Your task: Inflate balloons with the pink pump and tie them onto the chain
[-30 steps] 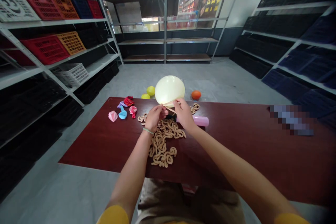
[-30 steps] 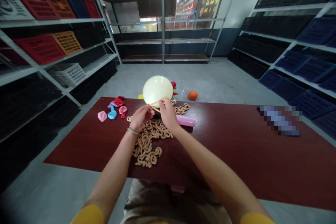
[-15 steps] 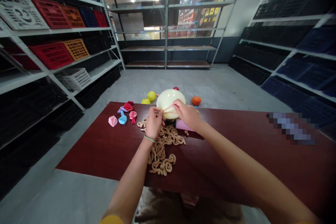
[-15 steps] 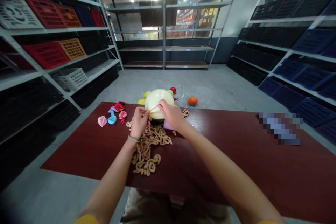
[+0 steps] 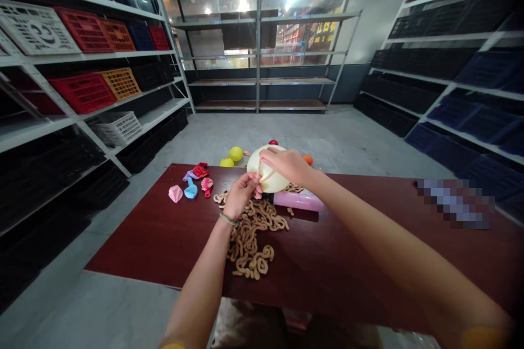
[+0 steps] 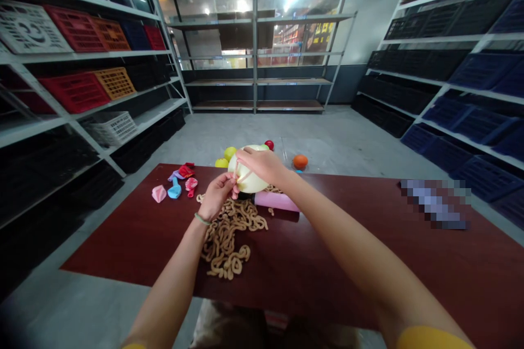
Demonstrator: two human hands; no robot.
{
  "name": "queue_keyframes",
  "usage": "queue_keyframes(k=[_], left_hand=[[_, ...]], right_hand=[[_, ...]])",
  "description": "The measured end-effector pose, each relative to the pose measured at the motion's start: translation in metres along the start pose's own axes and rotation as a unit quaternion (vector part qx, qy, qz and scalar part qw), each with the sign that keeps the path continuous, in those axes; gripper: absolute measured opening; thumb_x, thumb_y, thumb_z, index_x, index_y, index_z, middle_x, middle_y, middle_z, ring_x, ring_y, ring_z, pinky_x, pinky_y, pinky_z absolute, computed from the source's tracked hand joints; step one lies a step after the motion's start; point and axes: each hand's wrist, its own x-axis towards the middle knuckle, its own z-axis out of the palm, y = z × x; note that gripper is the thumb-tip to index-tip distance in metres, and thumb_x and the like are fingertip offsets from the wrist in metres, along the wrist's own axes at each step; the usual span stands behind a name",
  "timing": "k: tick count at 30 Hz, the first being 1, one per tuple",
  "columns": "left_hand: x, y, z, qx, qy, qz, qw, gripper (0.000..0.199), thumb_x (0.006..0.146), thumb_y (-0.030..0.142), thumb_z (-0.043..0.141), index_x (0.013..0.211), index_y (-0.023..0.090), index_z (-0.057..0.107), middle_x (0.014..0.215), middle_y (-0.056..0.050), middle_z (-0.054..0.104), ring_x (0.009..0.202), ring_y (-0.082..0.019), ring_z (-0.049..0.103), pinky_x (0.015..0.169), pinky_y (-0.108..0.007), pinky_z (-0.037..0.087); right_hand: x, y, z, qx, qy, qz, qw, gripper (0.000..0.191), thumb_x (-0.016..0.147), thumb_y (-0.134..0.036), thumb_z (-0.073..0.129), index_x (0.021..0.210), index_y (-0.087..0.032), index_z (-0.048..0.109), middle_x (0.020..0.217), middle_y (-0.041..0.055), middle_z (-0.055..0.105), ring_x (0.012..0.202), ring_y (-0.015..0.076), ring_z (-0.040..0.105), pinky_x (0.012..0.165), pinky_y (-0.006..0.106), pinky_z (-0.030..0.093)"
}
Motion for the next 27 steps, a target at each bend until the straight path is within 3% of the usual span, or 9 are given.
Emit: queue_keyframes(k=[4,8,13,18,23,27], left_hand=[[-0.003,0.005,0.002,0.042,-0.034,-0.019,0.998,0.039,0.077,0.052,0.068,0.089,0.015,0.06,0.063,0.002,0.06,0.05,-0.008,0.053,0.052,-0.021,0.043],[-0.007,0.008,0.004,0.056,-0.034,-0.011,0.998,0.036,0.08,0.05,0.066,0.084,0.015,0.062,0.06,0.003,0.056,0.047,-0.006,0.047,0.047,-0.02,0.038],[-0.007,0.002,0.006,0.032,-0.032,-0.011,0.999,0.034,0.083,0.049,0.063,0.08,0.016,0.059,0.058,0.004,0.053,0.045,-0.005,0.043,0.045,-0.019,0.032],[-0.006,-0.003,0.009,0.039,-0.022,0.004,0.999,0.034,0.085,0.05,0.06,0.085,0.016,0.06,0.059,0.003,0.055,0.045,-0.006,0.044,0.045,-0.02,0.032],[-0.012,0.001,0.013,0.186,0.013,0.052,0.981,0.03,0.091,0.046,0.051,0.082,0.019,0.059,0.058,0.003,0.056,0.044,-0.008,0.046,0.047,-0.022,0.034],[-0.017,0.0,0.015,0.365,0.035,0.135,0.92,0.031,0.095,0.038,0.047,0.072,0.02,0.058,0.053,0.003,0.056,0.047,-0.011,0.051,0.055,-0.024,0.037]], right_hand=[[0.0,0.001,-0.002,-0.015,-0.034,-0.02,0.999,0.017,0.091,-0.03,0.05,0.104,-0.025,0.059,0.098,0.0076,0.067,0.077,0.0188,0.052,0.061,0.033,0.022],[0.002,-0.002,-0.012,0.014,-0.051,-0.03,0.998,0.016,0.086,-0.03,0.057,0.099,-0.023,0.063,0.085,0.0079,0.068,0.074,0.0193,0.053,0.062,0.033,0.024],[0.008,0.0,-0.02,0.051,-0.054,0.042,0.996,0.027,0.095,-0.042,0.044,0.103,-0.025,0.063,0.077,0.0036,0.068,0.067,0.0166,0.055,0.06,0.029,0.027],[0.02,0.0,-0.027,0.196,-0.078,0.133,0.968,0.023,0.087,-0.043,0.056,0.099,-0.023,0.06,0.087,0.0014,0.07,0.071,0.0145,0.058,0.061,0.027,0.034],[0.034,-0.021,-0.042,0.265,-0.12,0.075,0.954,0.014,0.085,-0.026,0.057,0.097,-0.021,0.057,0.085,0.0001,0.068,0.067,0.0123,0.055,0.06,0.026,0.035],[0.044,-0.045,-0.038,0.22,-0.141,0.039,0.964,0.012,0.082,-0.023,0.061,0.093,-0.02,0.059,0.081,-0.0007,0.066,0.066,0.0109,0.051,0.06,0.026,0.032]])
